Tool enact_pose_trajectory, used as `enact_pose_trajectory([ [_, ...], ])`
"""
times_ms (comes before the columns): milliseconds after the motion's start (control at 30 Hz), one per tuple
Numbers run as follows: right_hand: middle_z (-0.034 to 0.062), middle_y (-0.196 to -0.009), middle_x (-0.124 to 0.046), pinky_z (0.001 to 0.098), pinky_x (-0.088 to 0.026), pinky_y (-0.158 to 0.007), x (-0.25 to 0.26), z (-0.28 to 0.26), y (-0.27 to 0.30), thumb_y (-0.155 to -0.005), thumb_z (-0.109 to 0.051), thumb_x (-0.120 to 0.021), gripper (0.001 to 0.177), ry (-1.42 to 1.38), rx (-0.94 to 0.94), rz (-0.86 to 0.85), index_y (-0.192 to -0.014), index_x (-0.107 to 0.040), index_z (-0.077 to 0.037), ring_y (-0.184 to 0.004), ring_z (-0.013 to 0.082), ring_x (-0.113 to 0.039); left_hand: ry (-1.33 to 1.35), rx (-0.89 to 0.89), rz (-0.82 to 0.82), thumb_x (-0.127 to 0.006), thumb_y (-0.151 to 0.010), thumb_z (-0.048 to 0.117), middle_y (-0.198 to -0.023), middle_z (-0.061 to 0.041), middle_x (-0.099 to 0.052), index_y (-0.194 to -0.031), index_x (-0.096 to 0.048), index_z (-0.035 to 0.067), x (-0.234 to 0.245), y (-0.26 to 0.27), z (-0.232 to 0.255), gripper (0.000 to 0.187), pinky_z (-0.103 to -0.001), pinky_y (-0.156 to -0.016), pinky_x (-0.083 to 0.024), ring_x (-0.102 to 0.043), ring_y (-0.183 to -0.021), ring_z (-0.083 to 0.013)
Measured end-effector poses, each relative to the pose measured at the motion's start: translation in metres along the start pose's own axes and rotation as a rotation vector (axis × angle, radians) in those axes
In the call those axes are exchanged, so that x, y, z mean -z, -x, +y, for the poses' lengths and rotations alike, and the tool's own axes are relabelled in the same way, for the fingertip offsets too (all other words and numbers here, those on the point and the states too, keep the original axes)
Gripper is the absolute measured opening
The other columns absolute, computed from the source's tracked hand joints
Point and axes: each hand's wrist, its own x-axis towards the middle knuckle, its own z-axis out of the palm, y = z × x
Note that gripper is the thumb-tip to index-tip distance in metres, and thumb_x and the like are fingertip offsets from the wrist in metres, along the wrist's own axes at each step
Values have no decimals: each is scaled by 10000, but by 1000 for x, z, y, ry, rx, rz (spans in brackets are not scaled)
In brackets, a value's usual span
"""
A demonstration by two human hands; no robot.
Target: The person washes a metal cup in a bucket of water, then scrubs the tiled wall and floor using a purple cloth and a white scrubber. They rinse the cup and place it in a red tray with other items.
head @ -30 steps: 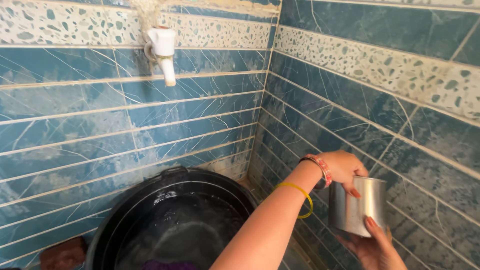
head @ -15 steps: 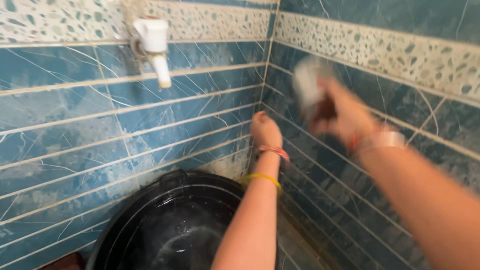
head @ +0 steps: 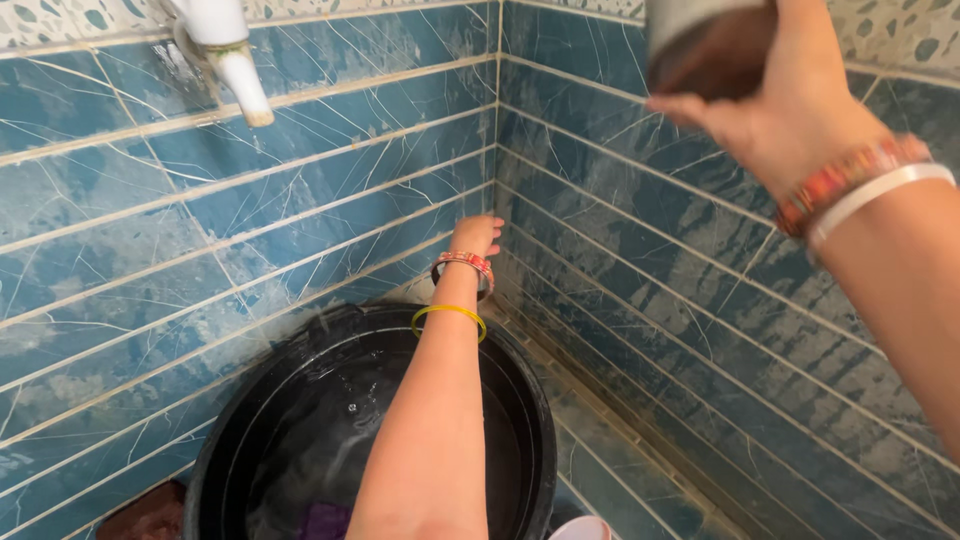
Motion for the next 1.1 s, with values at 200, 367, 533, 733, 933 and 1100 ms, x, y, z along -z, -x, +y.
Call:
enact_pose_trajectory([
  [200,244,-1557,-367,673,-455,-1039,0,11,84,-814,-375,-752,949,376,-216,246,-1565,-241,-100,-1452,447,-420,45,246,-52,-466,-946,295,-1254,-82,-714,-1243,-706,127,23,43,-4,417,-492,-888,-523,-715,-1031,-315],
  [367,231,-1479,-483,637,-522,-994,10,56,91,-763,-294,-801,879,691,-437,357,-1510,-384,-91,-1353,433,-515,32,394,-2,-457,-954,281,-1268,-86,-709,-1198,-712,114,35,65,-24,391,-483,-900,-520,-693,-1046,-290],
  [533,257,-1332,-577,556,-577,-869,-4,92,74,-604,-208,-874,986,650,-273,129,-1437,-381,-20,-1185,426,-683,128,432,-8,-544,-981,210,-1273,-118,-697,-1217,-678,78,29,65,-28,302,-410,-859,-536,-705,-1058,-310],
  [733,183,-1365,-321,420,-574,-917,-26,111,79,-549,-243,-975,1130,1011,134,87,-1470,-322,-206,-1233,355,-509,633,572,-99,-478,-1041,134,-1251,-178,-722,-1245,-618,-18,27,73,-30,290,-292,-702,-573,-752,-1024,-308],
  [933,228,-1292,-397,433,-545,-980,-6,141,110,-504,-393,-1035,1156,1234,433,-31,-1438,-398,-152,-1172,379,-534,428,696,31,-483,-1042,214,-1192,-112,-710,-1269,-577,43,42,122,8,299,-433,-837,-532,-688,-1061,-307],
  [1100,245,-1235,-489,464,-529,-928,33,208,149,-499,-453,-999,1107,1256,379,17,-1392,-446,-103,-1119,374,-564,80,812,-514,-483,-1011,309,-1180,-192,-666,-1282,-560,41,59,158,24,389,-576,-922,-530,-652,-1076,-394],
])
